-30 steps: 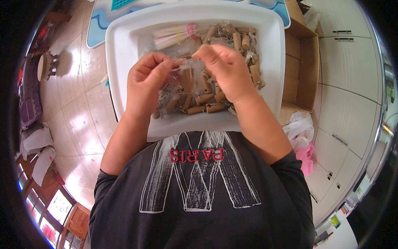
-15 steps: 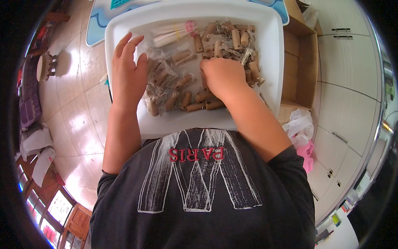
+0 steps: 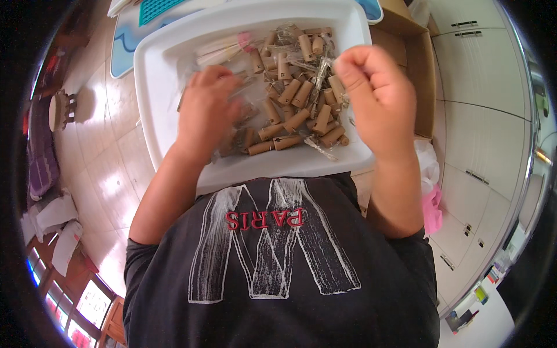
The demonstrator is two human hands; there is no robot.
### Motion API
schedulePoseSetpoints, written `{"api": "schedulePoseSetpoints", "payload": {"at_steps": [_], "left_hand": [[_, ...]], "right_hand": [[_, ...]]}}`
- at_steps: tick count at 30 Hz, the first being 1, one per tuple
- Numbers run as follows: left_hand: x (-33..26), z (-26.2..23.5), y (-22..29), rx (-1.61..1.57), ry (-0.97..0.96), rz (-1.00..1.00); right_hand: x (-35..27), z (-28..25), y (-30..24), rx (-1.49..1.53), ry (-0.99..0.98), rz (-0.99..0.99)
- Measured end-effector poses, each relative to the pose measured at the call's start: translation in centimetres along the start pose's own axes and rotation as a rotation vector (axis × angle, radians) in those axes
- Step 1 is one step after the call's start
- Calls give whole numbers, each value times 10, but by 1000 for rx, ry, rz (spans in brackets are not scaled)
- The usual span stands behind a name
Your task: The person repeatedly picks up small cylindrical wooden corks from a white tray and places them into small clear plastic bags. They seal each bag and return it to the tray, continuing this process for the duration of the clip.
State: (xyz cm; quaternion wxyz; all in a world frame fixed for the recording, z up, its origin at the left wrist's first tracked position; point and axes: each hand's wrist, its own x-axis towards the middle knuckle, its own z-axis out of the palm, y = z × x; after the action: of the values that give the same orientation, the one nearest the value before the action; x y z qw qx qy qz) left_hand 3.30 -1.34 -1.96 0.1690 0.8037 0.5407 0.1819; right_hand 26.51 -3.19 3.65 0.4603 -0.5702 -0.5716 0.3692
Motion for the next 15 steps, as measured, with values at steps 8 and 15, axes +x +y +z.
{"api": "schedulePoseSetpoints", "payload": {"at_steps": [8,15], "left_hand": [[4,43,5,-31,-39,38],[3,14,35,-582,-196,-77]], "right_hand": [[-14,29,23,-332,-252,119],[-14,51,38,-156,-277,27]]}}
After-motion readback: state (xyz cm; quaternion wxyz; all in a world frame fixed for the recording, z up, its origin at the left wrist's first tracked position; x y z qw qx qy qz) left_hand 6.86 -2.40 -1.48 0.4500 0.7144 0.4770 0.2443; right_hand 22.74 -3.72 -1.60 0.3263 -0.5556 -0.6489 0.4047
